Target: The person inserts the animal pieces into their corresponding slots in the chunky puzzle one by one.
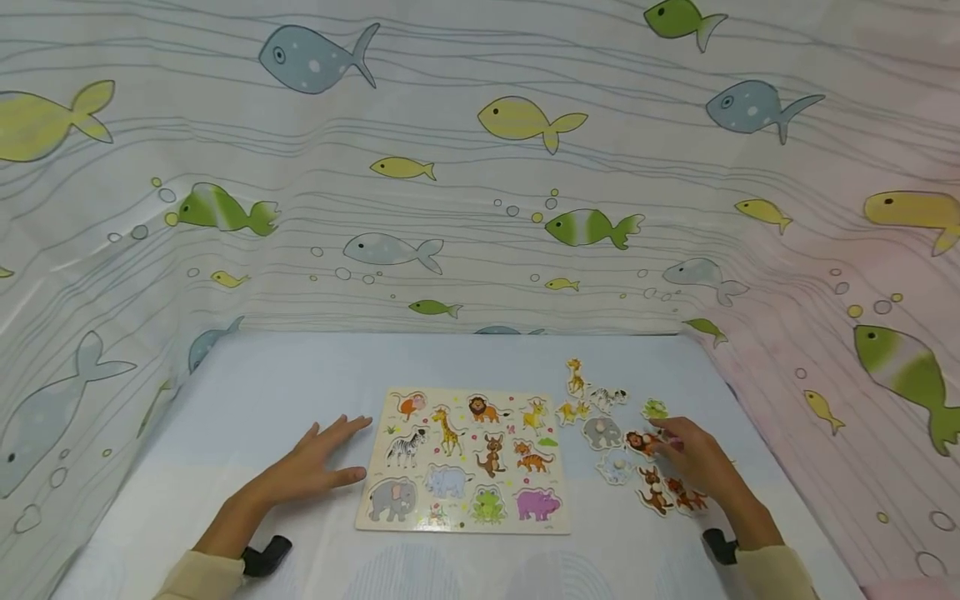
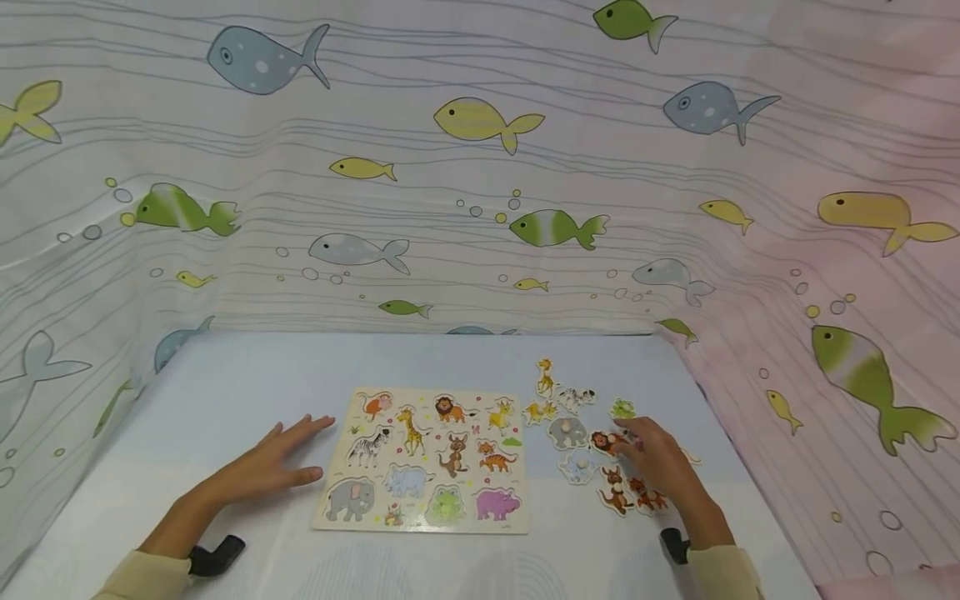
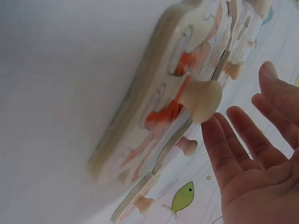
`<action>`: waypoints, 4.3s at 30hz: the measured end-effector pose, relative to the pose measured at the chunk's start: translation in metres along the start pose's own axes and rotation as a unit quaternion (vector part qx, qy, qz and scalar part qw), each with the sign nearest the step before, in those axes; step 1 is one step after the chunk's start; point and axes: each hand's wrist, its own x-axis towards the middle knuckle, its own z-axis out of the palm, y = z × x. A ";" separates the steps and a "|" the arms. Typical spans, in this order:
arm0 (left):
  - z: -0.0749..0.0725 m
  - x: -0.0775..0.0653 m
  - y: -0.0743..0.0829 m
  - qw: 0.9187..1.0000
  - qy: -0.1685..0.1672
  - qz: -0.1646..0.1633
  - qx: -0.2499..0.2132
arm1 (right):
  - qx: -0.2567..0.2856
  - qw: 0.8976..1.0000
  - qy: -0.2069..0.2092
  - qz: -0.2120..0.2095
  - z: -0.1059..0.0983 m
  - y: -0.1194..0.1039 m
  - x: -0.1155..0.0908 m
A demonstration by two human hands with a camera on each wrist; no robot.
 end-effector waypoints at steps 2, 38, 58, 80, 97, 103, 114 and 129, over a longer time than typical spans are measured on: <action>0.005 0.000 0.001 1.000 0.000 0.008 0.005 | 0.002 1.000 -0.002 0.002 0.000 0.000 0.000; 0.023 -0.007 0.009 0.999 0.003 0.041 0.017 | 0.030 0.999 -0.018 0.040 0.001 0.001 -0.001; 0.019 -0.009 0.013 0.998 0.013 0.064 0.023 | 0.031 0.999 -0.013 -0.003 0.002 0.004 0.006; 0.023 -0.008 0.011 0.999 0.007 0.037 0.009 | 0.021 0.999 -0.021 -0.024 0.004 0.002 0.011; 0.022 -0.008 0.013 0.999 0.009 0.039 0.004 | 0.003 1.000 0.004 -0.022 0.009 0.004 0.013; 0.021 -0.008 0.013 0.999 0.009 0.037 0.004 | -0.005 1.000 0.000 -0.015 0.010 0.006 0.014; 0.021 -0.008 0.013 0.999 0.007 0.045 0.005 | -0.007 0.999 0.011 -0.031 0.010 0.009 0.013; 0.026 -0.007 0.009 0.999 0.008 0.039 0.011 | -0.016 0.998 0.039 -0.039 0.009 0.006 0.016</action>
